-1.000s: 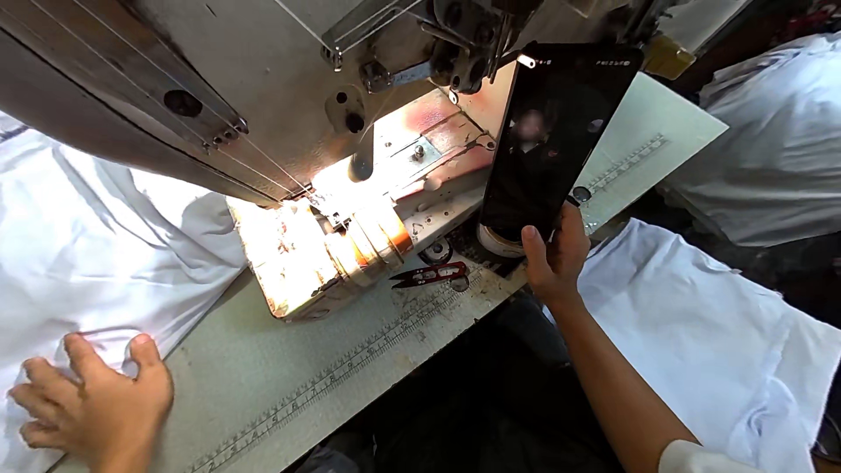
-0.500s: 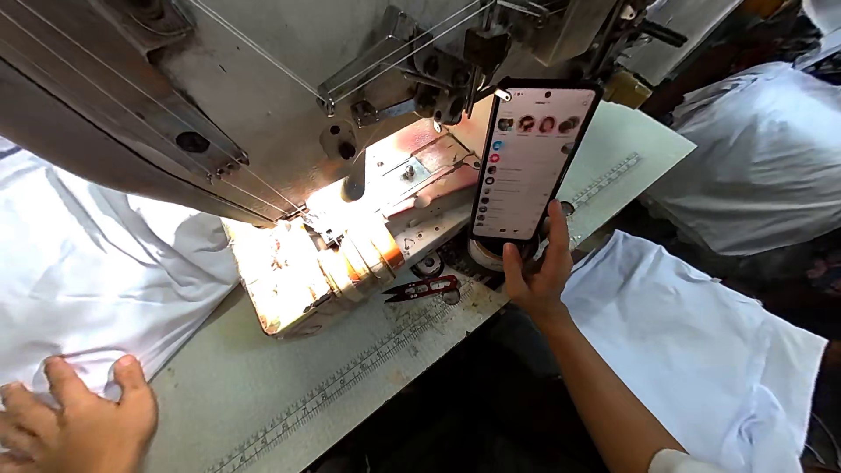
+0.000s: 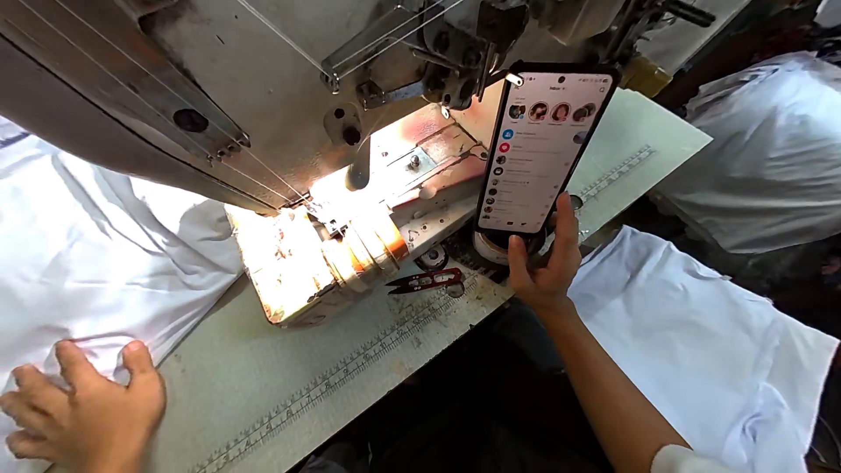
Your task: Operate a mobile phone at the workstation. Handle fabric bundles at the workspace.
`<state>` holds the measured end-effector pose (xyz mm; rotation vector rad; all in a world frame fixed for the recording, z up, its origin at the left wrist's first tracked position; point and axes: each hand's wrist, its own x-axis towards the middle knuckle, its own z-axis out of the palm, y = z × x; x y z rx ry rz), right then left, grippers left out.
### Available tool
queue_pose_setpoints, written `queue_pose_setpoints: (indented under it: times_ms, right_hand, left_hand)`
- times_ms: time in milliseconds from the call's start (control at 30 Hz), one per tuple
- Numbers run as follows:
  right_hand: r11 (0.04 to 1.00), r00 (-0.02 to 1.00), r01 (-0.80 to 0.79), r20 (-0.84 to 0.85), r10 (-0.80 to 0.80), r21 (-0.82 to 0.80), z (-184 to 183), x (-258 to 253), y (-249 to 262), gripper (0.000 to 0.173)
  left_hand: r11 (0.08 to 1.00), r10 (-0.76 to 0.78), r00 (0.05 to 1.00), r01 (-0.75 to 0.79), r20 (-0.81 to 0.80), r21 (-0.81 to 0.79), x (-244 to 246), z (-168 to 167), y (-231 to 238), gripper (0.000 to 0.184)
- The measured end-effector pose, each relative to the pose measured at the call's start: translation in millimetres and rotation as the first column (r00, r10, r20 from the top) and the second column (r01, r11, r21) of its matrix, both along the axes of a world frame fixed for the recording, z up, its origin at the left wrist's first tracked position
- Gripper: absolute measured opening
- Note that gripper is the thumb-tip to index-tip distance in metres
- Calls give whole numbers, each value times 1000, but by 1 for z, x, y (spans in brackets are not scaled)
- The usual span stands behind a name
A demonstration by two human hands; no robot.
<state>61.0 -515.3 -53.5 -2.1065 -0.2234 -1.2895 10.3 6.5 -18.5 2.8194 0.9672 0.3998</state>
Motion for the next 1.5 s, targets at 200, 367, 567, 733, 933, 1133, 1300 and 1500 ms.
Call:
queue_pose_setpoints:
  times_ms: [200,367,567,733,933,1133,1300,1500]
  right_hand:
    - [1000,1000,-6,2,6,-5,0,0,0,64]
    - [1000,1000,-19,-11,19,20,-1,0,0,66]
    - [994,996,-61,-64,67,89,0,-1,-1,68]
    - [969,968,-171,-156,199,176,2,-4,-5,56]
    - [935,938,-258,-170,303,243,5,-6,-7,48]
    - [946,944,-243,-174,282,214,5,-7,-7,48]
    - [951,948,-235,-168,270,202,5,-7,-6,47]
    - [956,951,-228,-167,259,182,4,-7,-7,49]
  left_hand:
    - [1000,7,1000,-7,8,-15,0,1,-2,78]
    - [1000,10,1000,-10,2,-7,1,1,-2,78]
    - [1000,13,1000,-13,-4,-1,1,0,-2,78]
    - [1000,9,1000,-9,2,-7,1,0,0,78]
    - [1000,9,1000,-9,1,-4,1,2,-3,78]
    - [1000,-5,1000,5,6,-24,0,3,-4,79]
    - [999,3,1000,-3,9,-38,1,2,-3,78]
    - [999,16,1000,-16,2,-41,1,0,-1,79]
